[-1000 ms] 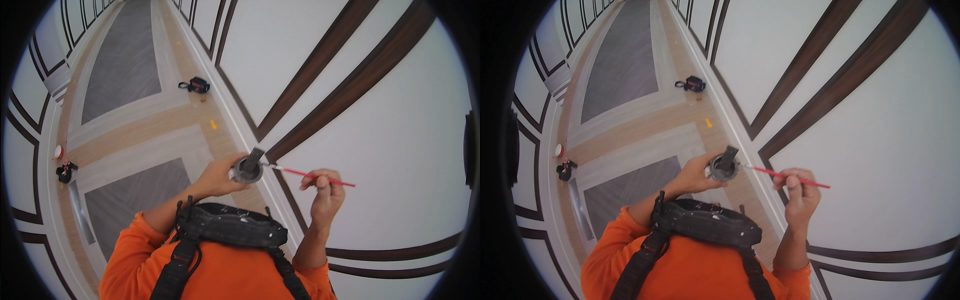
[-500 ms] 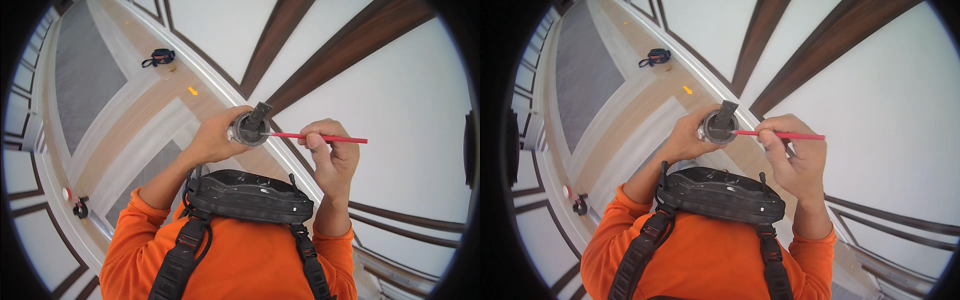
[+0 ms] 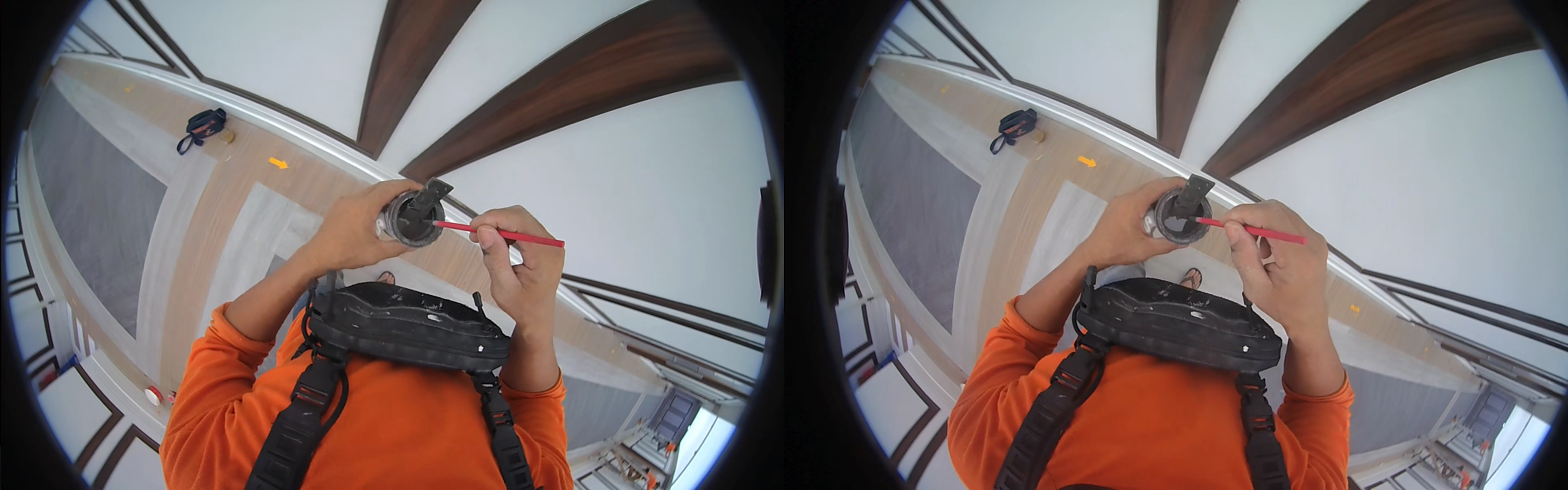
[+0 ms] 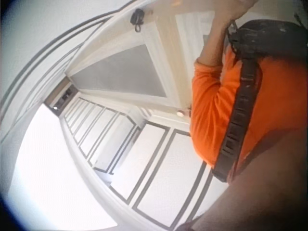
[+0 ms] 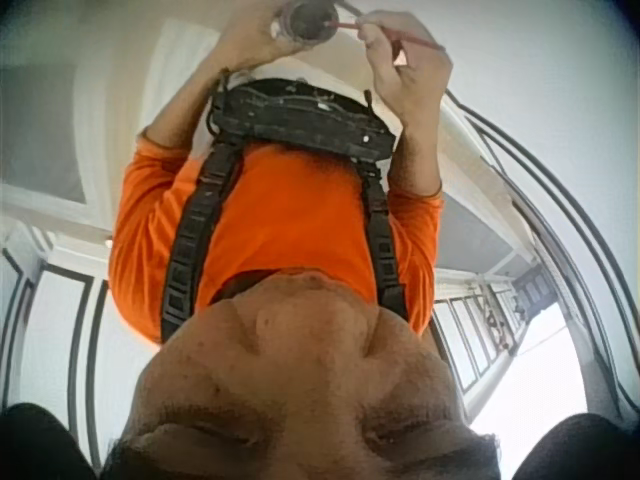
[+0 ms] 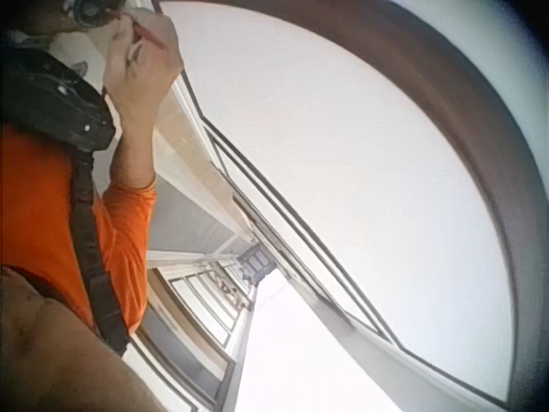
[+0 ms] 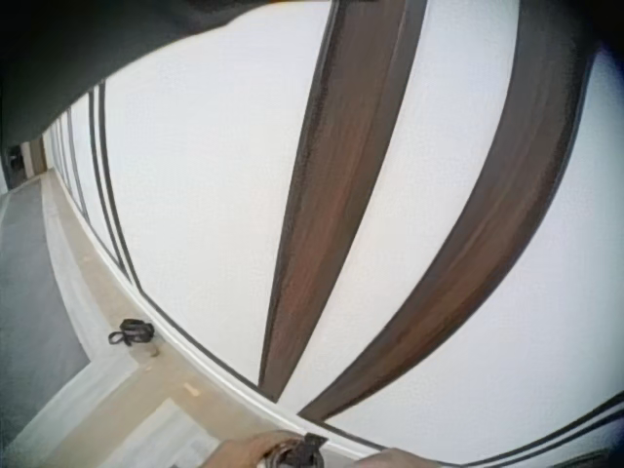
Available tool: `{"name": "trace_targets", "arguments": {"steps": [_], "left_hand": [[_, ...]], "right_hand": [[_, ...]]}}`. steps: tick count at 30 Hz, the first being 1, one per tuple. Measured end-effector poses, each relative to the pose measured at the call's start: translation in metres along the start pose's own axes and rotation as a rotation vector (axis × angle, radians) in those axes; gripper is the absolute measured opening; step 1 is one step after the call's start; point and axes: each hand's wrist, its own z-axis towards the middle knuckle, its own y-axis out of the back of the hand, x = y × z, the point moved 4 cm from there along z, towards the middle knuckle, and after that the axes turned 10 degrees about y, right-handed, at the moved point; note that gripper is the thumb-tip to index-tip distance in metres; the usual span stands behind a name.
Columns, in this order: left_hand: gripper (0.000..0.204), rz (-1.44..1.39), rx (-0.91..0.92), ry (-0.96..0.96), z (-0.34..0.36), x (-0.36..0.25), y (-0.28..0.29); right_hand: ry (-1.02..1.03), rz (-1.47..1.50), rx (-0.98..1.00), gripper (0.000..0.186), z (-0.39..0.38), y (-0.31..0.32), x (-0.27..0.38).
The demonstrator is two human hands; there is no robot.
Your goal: The person paints the edges of a wooden door frame using a small paintbrush and a paint can. They repeatedly dip the brush into the can and apply paint along the trim, moving along the frame as they work.
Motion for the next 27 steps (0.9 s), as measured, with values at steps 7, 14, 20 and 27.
{"name": "trace_targets", "arguments": {"steps": [7,14,20,27], "left_hand": [[0.076,0.005,0.162,0.005,0.021,0.02,-0.047],[0.073,-0.021,0.201,0.06,0.044,0.078,-0.097],[0.081,-0.146,0.295,0.123,0.05,0.178,-0.188],[0.088,-0.185,0.375,0.121,0.071,0.293,-0.301]], "right_hand": [[-0.065,-0.109,-0.06,0.007,-0.041,0.001,-0.03],[-0.023,0.0,-0.189,0.005,-0.094,-0.01,-0.1],[-0.471,0.373,-0.566,0.021,-0.202,-0.047,-0.213],[-0.915,1.256,-0.981,0.022,-0.323,-0.144,-0.364]]}}
